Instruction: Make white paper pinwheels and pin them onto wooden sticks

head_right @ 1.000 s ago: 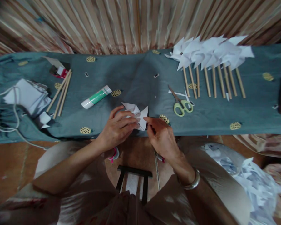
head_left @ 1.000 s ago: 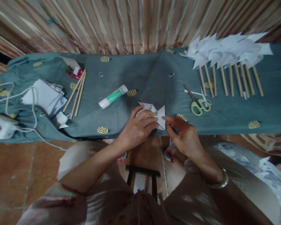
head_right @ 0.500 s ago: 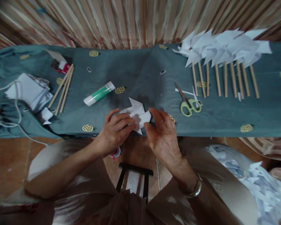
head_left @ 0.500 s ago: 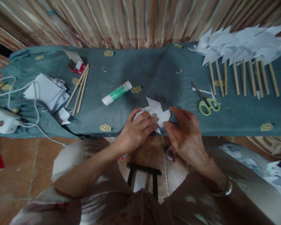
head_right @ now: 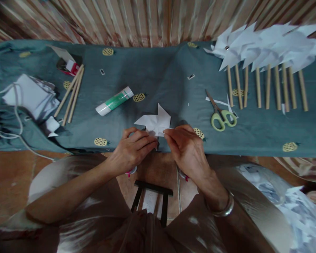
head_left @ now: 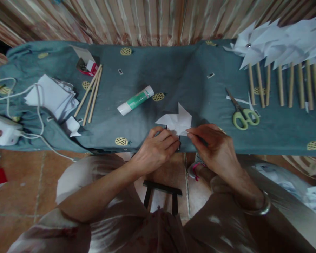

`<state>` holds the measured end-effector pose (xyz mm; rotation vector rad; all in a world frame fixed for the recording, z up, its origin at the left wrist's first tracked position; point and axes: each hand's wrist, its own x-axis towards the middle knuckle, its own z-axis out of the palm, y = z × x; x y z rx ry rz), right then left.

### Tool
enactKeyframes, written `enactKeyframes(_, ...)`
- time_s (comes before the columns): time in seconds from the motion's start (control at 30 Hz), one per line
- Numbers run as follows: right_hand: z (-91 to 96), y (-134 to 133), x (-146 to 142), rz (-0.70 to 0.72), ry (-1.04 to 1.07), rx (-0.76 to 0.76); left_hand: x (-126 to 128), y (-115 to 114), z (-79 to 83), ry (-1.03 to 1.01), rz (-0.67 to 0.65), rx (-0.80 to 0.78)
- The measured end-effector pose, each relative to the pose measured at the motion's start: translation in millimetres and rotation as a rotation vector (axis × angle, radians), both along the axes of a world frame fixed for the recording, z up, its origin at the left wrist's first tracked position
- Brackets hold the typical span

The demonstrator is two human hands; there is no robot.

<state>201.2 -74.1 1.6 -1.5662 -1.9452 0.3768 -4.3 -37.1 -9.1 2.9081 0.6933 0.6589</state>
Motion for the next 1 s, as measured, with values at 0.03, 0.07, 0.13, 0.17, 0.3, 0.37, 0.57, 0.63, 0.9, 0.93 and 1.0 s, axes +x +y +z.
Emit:
enactKeyframes(0.03,-0.1,1.5,-0.7,-0.005,0.006,-0.007,0.1,0.1,0.3,0.002,0.000,-0.002)
enactKeyframes(0.07,-0.4,2.8,-1.4,-0.013,0.011,-0.017,0.3,0.1,0.5,0.007,-0.001,-0.004)
enactKeyframes(0.13,-1.4,4.7,-2.6,-0.041,0.020,-0.047,0.6,0.1,0.8,0.013,-0.004,-0.005)
enactKeyframes(0.17,-1.9,5.4,-3.1,-0.063,0.026,-0.064,0.7,0.0,0.9,0.014,-0.005,-0.004)
enactKeyframes(0.3,-3.2,6.9,-4.6,-0.132,0.052,-0.112,1.2,-1.0,0.6,0.013,0.007,-0.007)
enactKeyframes(0.37,-3.0,7.0,-5.3,-0.139,0.050,-0.117,1.5,-1.7,-0.4,0.009,0.018,-0.010)
enactKeyframes(0.57,-1.7,5.9,-7.5,-0.108,-0.040,-0.080,2.3,-3.7,-5.1,0.036,0.032,-0.036)
enactKeyframes(0.63,-1.1,5.9,-7.6,-0.082,-0.066,-0.057,2.2,-4.1,-5.5,0.045,0.029,-0.044)
enactKeyframes(0.9,3.8,7.1,-8.6,0.027,-0.135,0.011,3.2,-4.5,-3.2,0.052,0.020,-0.030)
enactKeyframes(0.93,4.5,7.1,-8.9,0.032,-0.141,0.022,3.4,-4.6,-3.2,0.047,0.022,-0.027)
enactKeyframes(1.0,5.9,7.2,-9.3,0.042,-0.158,0.030,3.6,-4.8,-3.4,0.045,0.026,-0.026)
